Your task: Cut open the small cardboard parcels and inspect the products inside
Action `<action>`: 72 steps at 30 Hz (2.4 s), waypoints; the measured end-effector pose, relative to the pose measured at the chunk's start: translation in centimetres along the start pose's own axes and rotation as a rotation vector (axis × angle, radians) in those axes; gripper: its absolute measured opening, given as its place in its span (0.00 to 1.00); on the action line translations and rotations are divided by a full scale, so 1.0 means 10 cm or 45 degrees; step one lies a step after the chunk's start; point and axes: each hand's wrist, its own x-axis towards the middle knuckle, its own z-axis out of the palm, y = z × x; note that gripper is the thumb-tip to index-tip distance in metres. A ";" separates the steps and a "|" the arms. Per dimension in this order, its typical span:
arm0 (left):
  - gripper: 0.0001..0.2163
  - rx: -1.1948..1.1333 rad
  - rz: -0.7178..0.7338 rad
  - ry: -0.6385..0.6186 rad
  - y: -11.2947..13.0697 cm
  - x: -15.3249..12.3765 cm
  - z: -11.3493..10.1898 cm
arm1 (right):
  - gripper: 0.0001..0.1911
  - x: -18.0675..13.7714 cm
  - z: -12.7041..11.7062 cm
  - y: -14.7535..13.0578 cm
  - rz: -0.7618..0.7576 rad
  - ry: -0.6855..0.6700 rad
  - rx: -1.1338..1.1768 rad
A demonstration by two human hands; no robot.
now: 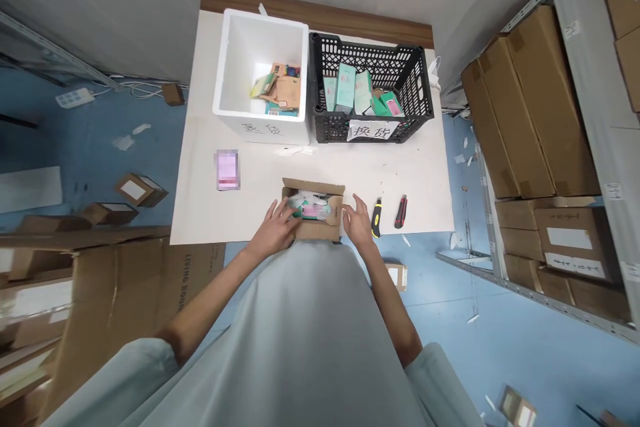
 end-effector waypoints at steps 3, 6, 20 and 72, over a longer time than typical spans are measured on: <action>0.17 -0.059 -0.136 0.089 -0.15 -0.11 -0.03 | 0.22 -0.04 0.03 -0.09 -0.012 0.046 0.041; 0.15 -0.124 -0.198 0.112 -0.28 -0.13 -0.02 | 0.23 0.03 0.18 -0.31 -0.144 -0.014 0.091; 0.16 -0.296 -0.179 0.105 -0.33 0.07 -0.01 | 0.27 -0.34 0.07 -0.12 -0.026 -0.155 -0.211; 0.21 0.066 -0.080 -0.482 0.20 1.37 0.30 | 0.75 0.44 0.44 0.22 -0.255 -0.369 0.084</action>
